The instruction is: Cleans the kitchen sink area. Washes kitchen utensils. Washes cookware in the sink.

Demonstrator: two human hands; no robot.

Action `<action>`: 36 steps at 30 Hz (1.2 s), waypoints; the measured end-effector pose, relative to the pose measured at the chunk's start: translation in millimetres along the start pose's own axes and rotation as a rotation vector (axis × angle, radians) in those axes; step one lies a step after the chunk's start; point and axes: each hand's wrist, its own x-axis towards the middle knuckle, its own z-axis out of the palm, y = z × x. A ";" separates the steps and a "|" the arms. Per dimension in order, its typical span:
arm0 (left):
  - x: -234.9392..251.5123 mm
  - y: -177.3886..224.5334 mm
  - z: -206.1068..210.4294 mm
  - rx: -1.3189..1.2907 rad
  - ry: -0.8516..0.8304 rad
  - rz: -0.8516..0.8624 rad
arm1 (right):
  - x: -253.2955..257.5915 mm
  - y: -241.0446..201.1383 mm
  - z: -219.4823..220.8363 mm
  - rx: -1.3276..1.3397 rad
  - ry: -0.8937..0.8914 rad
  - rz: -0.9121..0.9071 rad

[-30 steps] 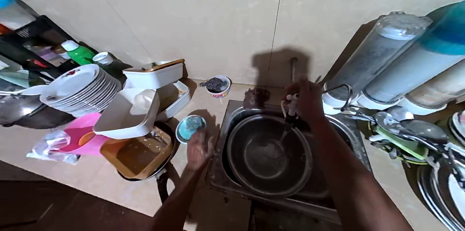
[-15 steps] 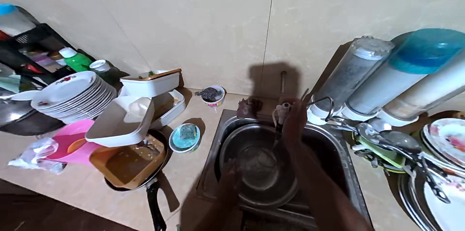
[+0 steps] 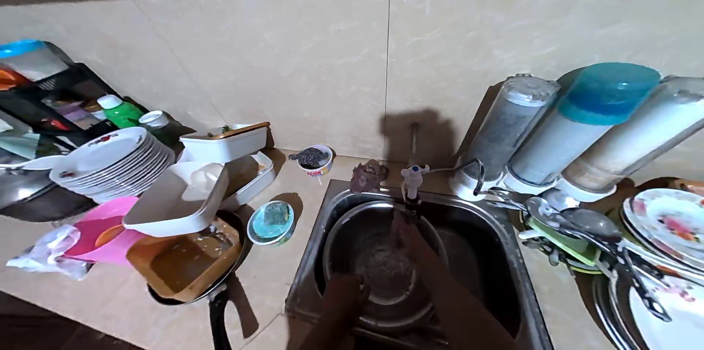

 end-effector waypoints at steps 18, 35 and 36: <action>2.2 -12.0 -17.9 -0.239 0.763 0.091 | -110.5 20.7 -106.0 -0.468 0.532 -0.275; 10.0 -154.8 -112.8 -0.427 0.852 -0.302 | -82.3 9.5 -125.8 -0.431 0.346 -0.500; 12.3 -159.7 -112.0 -0.419 0.852 -0.327 | -81.9 16.8 -127.3 -0.377 0.330 -0.500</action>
